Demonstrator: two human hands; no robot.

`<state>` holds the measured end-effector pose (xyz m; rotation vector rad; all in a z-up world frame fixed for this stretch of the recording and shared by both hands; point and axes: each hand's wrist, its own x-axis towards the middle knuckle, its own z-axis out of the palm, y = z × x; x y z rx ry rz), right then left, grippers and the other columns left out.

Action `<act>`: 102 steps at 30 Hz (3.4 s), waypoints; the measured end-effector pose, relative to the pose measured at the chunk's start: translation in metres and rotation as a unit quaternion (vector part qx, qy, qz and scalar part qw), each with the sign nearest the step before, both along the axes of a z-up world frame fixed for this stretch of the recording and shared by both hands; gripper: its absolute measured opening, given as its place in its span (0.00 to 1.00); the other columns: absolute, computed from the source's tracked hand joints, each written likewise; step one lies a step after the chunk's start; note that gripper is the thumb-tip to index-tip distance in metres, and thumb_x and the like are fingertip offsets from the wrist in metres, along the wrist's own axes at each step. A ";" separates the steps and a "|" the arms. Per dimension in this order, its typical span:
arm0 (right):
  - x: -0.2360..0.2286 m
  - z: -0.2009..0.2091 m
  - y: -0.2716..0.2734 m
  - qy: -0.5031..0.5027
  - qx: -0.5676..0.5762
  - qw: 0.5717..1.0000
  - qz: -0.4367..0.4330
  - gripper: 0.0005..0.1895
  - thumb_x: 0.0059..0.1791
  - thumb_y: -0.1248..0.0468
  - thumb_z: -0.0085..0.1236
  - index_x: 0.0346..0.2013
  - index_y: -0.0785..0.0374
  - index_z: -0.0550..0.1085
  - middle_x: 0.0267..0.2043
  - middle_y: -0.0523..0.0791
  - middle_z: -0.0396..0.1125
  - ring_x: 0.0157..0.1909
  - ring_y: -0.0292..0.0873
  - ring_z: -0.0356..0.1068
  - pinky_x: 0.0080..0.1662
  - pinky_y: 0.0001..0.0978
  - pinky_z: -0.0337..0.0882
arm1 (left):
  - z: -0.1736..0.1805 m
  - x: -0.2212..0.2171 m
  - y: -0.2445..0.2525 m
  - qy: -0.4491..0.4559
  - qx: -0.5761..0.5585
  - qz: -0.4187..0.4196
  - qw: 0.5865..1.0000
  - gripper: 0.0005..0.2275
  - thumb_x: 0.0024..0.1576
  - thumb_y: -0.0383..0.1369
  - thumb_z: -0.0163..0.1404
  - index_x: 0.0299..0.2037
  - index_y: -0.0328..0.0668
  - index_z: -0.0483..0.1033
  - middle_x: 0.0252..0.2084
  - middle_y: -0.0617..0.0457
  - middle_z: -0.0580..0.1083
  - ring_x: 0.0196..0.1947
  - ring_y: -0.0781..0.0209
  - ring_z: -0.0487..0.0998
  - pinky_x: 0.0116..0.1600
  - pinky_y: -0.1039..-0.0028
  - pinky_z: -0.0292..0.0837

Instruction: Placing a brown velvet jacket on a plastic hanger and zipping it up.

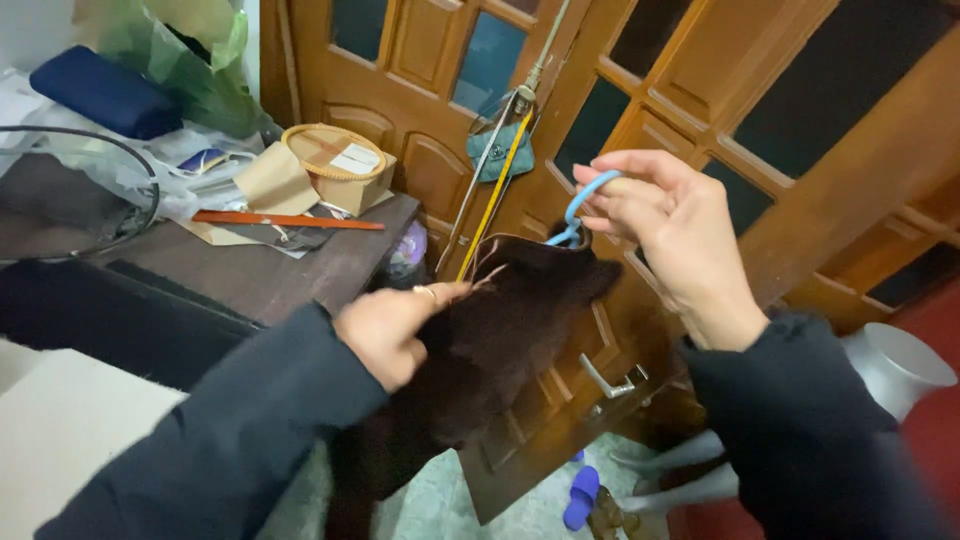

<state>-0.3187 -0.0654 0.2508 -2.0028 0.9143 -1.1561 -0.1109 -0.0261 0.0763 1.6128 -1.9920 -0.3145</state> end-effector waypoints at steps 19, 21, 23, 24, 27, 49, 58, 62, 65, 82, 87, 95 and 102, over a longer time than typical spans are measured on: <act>0.011 0.006 -0.013 0.072 0.001 0.997 0.015 0.08 0.51 0.67 0.54 0.33 0.72 0.71 0.20 0.52 0.68 0.25 0.44 0.74 0.34 0.34 0.79 | 0.005 0.086 -0.077 0.243 0.074 -0.170 0.952 0.19 0.35 0.18 0.35 0.29 0.41 0.80 0.22 0.54 0.78 0.27 0.61 0.75 0.39 0.73 0.73; 0.013 0.004 -0.013 0.047 -0.019 0.999 0.020 0.09 0.53 0.66 0.53 0.34 0.72 0.69 0.16 0.50 0.64 0.21 0.45 0.73 0.29 0.35 0.78 | 0.020 0.082 -0.064 0.240 0.057 -0.191 0.950 0.17 0.38 0.17 0.37 0.30 0.39 0.80 0.22 0.52 0.78 0.27 0.62 0.76 0.39 0.73 0.74; 0.012 0.004 -0.007 0.051 -0.027 0.998 0.012 0.09 0.53 0.66 0.53 0.33 0.72 0.69 0.17 0.50 0.64 0.21 0.45 0.73 0.29 0.34 0.78 | 0.026 0.081 -0.054 0.256 0.049 -0.196 0.945 0.14 0.42 0.20 0.43 0.33 0.39 0.80 0.24 0.53 0.78 0.28 0.64 0.76 0.41 0.73 0.74; 0.011 0.004 -0.004 0.056 -0.038 0.998 0.006 0.09 0.53 0.66 0.52 0.33 0.72 0.69 0.17 0.50 0.64 0.22 0.45 0.73 0.30 0.34 0.79 | 0.029 0.080 -0.049 0.273 0.040 -0.199 0.940 0.11 0.46 0.22 0.49 0.37 0.39 0.81 0.26 0.53 0.79 0.29 0.65 0.76 0.42 0.73 0.74; 0.007 0.000 -0.003 0.050 -0.029 0.998 0.005 0.10 0.53 0.66 0.53 0.32 0.72 0.69 0.17 0.52 0.65 0.23 0.47 0.74 0.30 0.35 0.79 | 0.022 0.078 -0.045 0.280 0.003 -0.172 0.944 0.08 0.47 0.27 0.58 0.36 0.40 0.82 0.24 0.53 0.80 0.27 0.67 0.78 0.39 0.75 0.76; -0.025 0.000 0.017 0.120 -0.015 0.992 0.040 0.27 0.54 0.57 0.48 0.12 0.56 0.53 0.12 0.38 0.44 0.14 0.30 0.42 0.20 0.20 0.46 | 0.008 0.060 -0.022 0.309 -0.322 -0.108 0.888 0.03 0.53 0.28 0.59 0.31 0.42 0.78 0.32 0.54 0.77 0.32 0.68 0.76 0.44 0.79 0.72; -0.030 -0.015 -0.021 0.105 -0.065 0.990 0.062 0.27 0.60 0.58 0.45 0.17 0.59 0.56 0.13 0.40 0.47 0.13 0.33 0.50 0.22 0.21 0.53 | -0.024 0.097 -0.034 0.349 -0.215 -0.131 0.903 0.14 0.58 0.36 0.51 0.52 0.46 0.64 0.58 0.51 0.68 0.47 0.61 0.75 0.53 0.70 0.72; -0.035 -0.018 -0.042 0.076 -0.040 0.993 0.075 0.25 0.61 0.55 0.47 0.22 0.59 0.59 0.15 0.40 0.47 0.16 0.34 0.49 0.23 0.21 0.54 | -0.079 0.123 -0.060 0.396 -0.005 -0.131 0.909 0.26 0.46 0.29 0.59 0.54 0.44 0.60 0.50 0.51 0.73 0.50 0.60 0.75 0.57 0.70 0.70; -0.039 -0.018 -0.054 0.075 -0.035 0.993 0.082 0.25 0.64 0.55 0.46 0.24 0.59 0.58 0.16 0.40 0.46 0.16 0.33 0.48 0.23 0.21 0.54 | -0.107 0.142 -0.072 0.409 -0.014 -0.117 0.905 0.15 0.49 0.21 0.58 0.44 0.40 0.69 0.44 0.52 0.76 0.44 0.62 0.77 0.53 0.71 0.74; -0.043 -0.006 -0.095 0.094 -0.035 0.993 0.063 0.21 0.65 0.59 0.50 0.28 0.62 0.66 0.18 0.37 0.49 0.20 0.27 0.50 0.24 0.17 0.56 | -0.100 0.125 -0.006 0.265 -0.084 0.115 0.954 0.08 0.59 0.31 0.49 0.47 0.44 0.73 0.42 0.55 0.75 0.39 0.64 0.75 0.50 0.69 0.71; -0.043 0.002 -0.116 0.116 -0.054 0.991 0.037 0.12 0.63 0.65 0.49 0.34 0.59 0.67 0.33 0.37 0.62 0.26 0.24 0.55 0.28 0.16 0.60 | -0.150 0.130 0.004 0.359 -0.069 0.133 0.921 0.05 0.58 0.30 0.52 0.43 0.46 0.76 0.36 0.59 0.76 0.33 0.71 0.74 0.44 0.80 0.71; -0.019 0.004 -0.112 0.107 -0.040 0.992 0.054 0.11 0.62 0.60 0.50 0.37 0.60 0.69 0.24 0.38 0.58 0.20 0.25 0.56 0.23 0.14 0.61 | -0.185 0.126 0.026 0.467 -0.013 0.145 0.872 0.07 0.57 0.28 0.51 0.44 0.35 0.75 0.35 0.48 0.75 0.35 0.62 0.77 0.46 0.74 0.77; 0.005 0.006 -0.094 0.067 0.042 0.996 0.033 0.09 0.57 0.63 0.49 0.32 0.58 0.68 0.18 0.35 0.54 0.20 0.24 0.58 0.28 0.13 0.71 | -0.141 0.013 0.016 0.222 -0.167 -0.030 0.960 0.11 0.54 0.40 0.52 0.44 0.50 0.78 0.43 0.53 0.75 0.39 0.60 0.77 0.45 0.72 0.72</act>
